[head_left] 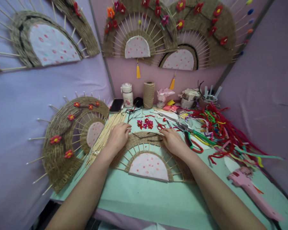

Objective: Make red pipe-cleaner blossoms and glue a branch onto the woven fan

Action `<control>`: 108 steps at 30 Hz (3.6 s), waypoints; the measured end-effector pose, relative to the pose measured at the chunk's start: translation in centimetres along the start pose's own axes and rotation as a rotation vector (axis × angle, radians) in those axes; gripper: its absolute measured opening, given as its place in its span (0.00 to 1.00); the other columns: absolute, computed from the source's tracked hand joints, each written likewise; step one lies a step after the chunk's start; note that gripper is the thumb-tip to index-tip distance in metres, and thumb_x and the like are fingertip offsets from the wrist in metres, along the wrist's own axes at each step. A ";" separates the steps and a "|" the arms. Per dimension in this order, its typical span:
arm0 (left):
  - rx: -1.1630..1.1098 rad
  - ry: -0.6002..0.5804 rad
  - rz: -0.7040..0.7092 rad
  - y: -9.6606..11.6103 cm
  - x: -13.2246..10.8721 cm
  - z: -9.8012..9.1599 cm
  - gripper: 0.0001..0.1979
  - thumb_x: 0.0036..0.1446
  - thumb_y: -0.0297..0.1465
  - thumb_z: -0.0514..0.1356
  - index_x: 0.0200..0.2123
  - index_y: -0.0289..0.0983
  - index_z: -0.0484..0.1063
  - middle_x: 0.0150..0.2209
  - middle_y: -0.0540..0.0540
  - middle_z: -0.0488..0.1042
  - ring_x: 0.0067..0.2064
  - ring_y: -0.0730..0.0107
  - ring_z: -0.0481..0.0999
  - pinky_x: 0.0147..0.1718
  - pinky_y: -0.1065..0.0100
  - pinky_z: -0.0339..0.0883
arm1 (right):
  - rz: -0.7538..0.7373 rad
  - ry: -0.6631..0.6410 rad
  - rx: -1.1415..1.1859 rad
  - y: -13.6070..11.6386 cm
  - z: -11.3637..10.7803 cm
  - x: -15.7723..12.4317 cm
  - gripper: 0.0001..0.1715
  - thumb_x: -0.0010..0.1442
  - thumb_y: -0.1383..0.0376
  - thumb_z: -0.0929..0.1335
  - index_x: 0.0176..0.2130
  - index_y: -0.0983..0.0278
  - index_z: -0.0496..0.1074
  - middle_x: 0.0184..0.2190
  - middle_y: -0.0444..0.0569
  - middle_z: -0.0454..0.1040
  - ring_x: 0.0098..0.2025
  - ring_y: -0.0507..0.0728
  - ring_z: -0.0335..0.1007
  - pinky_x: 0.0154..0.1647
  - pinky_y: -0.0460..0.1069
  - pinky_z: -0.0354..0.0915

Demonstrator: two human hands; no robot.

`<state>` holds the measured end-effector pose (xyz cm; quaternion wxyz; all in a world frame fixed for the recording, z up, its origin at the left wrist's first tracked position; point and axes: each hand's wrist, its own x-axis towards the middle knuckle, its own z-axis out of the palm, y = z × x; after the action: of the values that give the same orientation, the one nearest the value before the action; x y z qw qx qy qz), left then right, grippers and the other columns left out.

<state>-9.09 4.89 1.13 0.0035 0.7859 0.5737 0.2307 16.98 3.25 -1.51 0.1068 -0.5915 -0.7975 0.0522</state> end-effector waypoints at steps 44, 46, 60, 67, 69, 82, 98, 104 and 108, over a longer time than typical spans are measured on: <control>-0.168 -0.250 0.137 -2.2 0.3 5.7 0.06 0.58 0.27 0.58 0.37 0.39 0.75 0.43 0.42 0.74 0.49 0.57 0.69 0.48 0.56 0.60 | 0.043 0.080 0.078 3.9 0.4 -1.1 0.19 0.65 0.63 0.63 0.52 0.67 0.73 0.51 0.57 0.75 0.53 0.63 0.68 0.55 0.54 0.61; -0.165 -0.242 0.140 -2.3 0.3 5.7 0.06 0.58 0.27 0.58 0.37 0.39 0.75 0.43 0.42 0.74 0.49 0.57 0.69 0.48 0.56 0.60 | 0.054 0.086 0.090 4.2 0.2 -1.2 0.19 0.65 0.63 0.63 0.51 0.67 0.73 0.50 0.57 0.75 0.53 0.62 0.69 0.55 0.54 0.61; -0.177 -0.229 0.175 -2.5 0.4 5.9 0.06 0.60 0.27 0.56 0.35 0.38 0.74 0.40 0.43 0.73 0.46 0.58 0.69 0.47 0.58 0.61 | 0.366 0.181 0.021 9.2 -2.3 -2.5 0.21 0.65 0.62 0.61 0.52 0.67 0.74 0.50 0.59 0.76 0.53 0.65 0.71 0.53 0.55 0.63; -0.230 -0.202 0.177 -2.8 0.5 6.2 0.07 0.59 0.28 0.55 0.33 0.38 0.73 0.38 0.43 0.73 0.45 0.59 0.69 0.47 0.58 0.61 | 0.642 0.059 -0.064 11.2 -2.5 -4.3 0.37 0.59 0.45 0.63 0.56 0.68 0.69 0.51 0.66 0.72 0.53 0.71 0.69 0.49 0.60 0.64; -0.249 -0.193 0.172 -2.7 0.5 6.0 0.07 0.58 0.27 0.55 0.32 0.38 0.73 0.38 0.43 0.74 0.45 0.60 0.69 0.47 0.58 0.61 | 0.698 0.017 -0.046 10.4 -2.5 -4.1 0.47 0.54 0.39 0.65 0.58 0.70 0.64 0.54 0.69 0.69 0.56 0.73 0.66 0.51 0.61 0.63; -0.347 -0.171 0.212 -4.1 0.3 4.1 0.06 0.58 0.27 0.55 0.32 0.38 0.71 0.40 0.43 0.74 0.45 0.61 0.71 0.48 0.59 0.63 | 0.845 -0.085 -0.027 8.7 -1.8 -2.2 0.54 0.46 0.44 0.70 0.61 0.70 0.55 0.59 0.74 0.60 0.61 0.78 0.57 0.54 0.69 0.58; -0.807 0.151 -0.182 -0.3 -0.5 1.2 0.08 0.55 0.35 0.57 0.34 0.37 0.72 0.30 0.49 0.74 0.33 0.68 0.72 0.35 0.67 0.64 | 0.401 -0.035 0.635 3.1 -5.1 -10.0 0.46 0.48 0.50 0.69 0.62 0.62 0.59 0.61 0.58 0.66 0.60 0.67 0.64 0.56 0.59 0.64; -0.958 0.195 -0.243 2.0 -1.1 1.6 0.08 0.54 0.36 0.59 0.32 0.37 0.72 0.30 0.49 0.75 0.33 0.69 0.73 0.35 0.68 0.66 | 0.146 -0.238 0.889 -3.5 -3.7 -8.6 0.41 0.49 0.59 0.69 0.62 0.59 0.63 0.60 0.52 0.68 0.58 0.64 0.66 0.57 0.57 0.64; -0.982 0.178 -0.233 2.4 -1.4 1.8 0.08 0.54 0.36 0.60 0.32 0.37 0.73 0.30 0.49 0.75 0.33 0.69 0.73 0.35 0.68 0.67 | 0.124 -0.275 1.035 -5.1 -3.2 -7.3 0.38 0.50 0.61 0.68 0.60 0.59 0.65 0.60 0.51 0.67 0.60 0.63 0.64 0.60 0.57 0.61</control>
<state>-6.54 3.31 -0.35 0.3491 0.5995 0.4796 0.5373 14.99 -5.35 1.90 0.2758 -0.4953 -0.6376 0.5216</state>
